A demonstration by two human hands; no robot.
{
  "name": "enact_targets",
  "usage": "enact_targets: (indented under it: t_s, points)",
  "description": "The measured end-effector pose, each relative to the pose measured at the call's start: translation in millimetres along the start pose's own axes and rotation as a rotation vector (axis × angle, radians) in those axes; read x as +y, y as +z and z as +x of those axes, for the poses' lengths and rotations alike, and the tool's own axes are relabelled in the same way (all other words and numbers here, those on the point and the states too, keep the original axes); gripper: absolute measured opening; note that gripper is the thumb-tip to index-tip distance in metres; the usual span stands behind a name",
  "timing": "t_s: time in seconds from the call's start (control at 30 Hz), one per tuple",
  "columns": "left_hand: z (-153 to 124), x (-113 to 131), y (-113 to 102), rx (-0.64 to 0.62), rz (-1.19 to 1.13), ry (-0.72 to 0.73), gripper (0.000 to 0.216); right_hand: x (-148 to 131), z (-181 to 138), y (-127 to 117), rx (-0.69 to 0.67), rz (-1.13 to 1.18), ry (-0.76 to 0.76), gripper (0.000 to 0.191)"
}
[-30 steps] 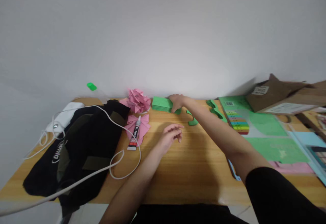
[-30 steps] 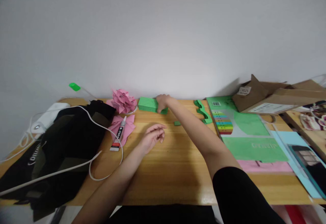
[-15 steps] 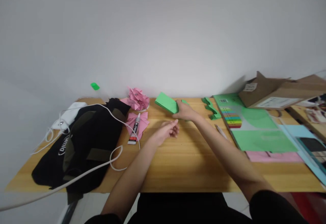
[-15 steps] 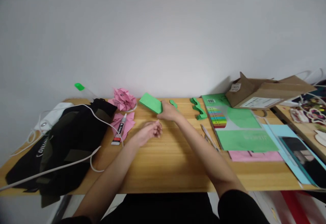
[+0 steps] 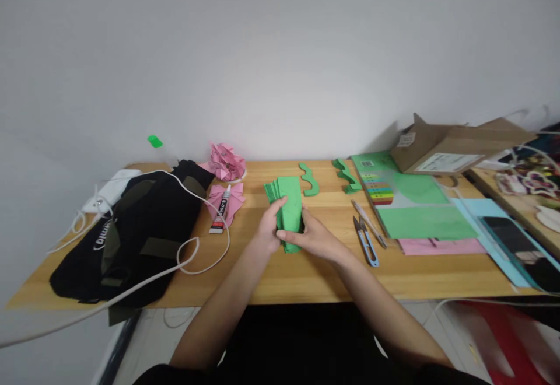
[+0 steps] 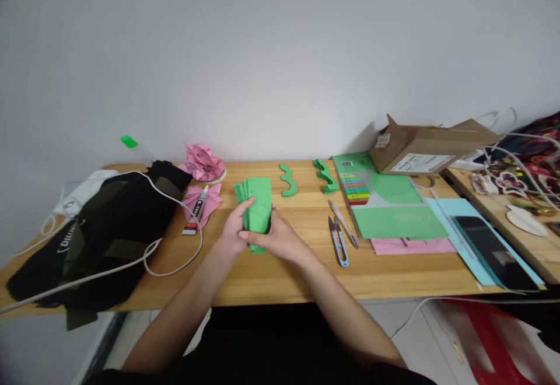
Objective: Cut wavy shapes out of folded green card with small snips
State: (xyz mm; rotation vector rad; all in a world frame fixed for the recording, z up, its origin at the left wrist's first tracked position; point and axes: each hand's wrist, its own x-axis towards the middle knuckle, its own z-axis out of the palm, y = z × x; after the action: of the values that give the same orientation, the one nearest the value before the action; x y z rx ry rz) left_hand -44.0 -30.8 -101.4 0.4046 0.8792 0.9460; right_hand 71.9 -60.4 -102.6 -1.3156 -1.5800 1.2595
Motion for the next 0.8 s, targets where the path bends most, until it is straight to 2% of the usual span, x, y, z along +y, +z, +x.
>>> enact_targets:
  t_s: [0.07, 0.13, 0.27, 0.37, 0.47, 0.7, 0.8]
  points:
    - [0.9, 1.3, 0.0, -0.003, -0.021, -0.074, 0.03, 1.9, -3.1, -8.8, 0.012, -0.035, 0.041, 0.042]
    - [1.6, 3.2, 0.2, -0.003, -0.036, -0.124, 0.031, 6.5, -2.2, -17.3, 0.076, -0.077, 0.09, 0.039]
    - [3.7, 7.5, 2.8, -0.022, -0.032, -0.2, 0.031, 17.0, 8.8, -24.4, 0.215, -0.117, 0.165, 0.058]
    - [6.5, 9.4, 1.8, -0.046, 0.001, -0.255, 0.027, 22.0, 17.1, -21.1, 0.201, -0.095, 0.192, 0.067]
    - [9.0, 8.2, -5.5, -0.061, 0.039, -0.3, 0.022, 26.1, 20.1, -17.6, 0.166, -0.036, 0.211, 0.065]
    - [8.2, -1.8, -24.1, -0.063, 0.043, -0.286, 0.024, 31.0, 13.3, -29.7, 0.159, 0.056, 0.239, 0.061]
    - [7.2, -4.5, -25.0, -0.054, 0.028, -0.28, 0.027, 30.8, 12.0, -30.8, 0.184, 0.042, 0.248, 0.07]
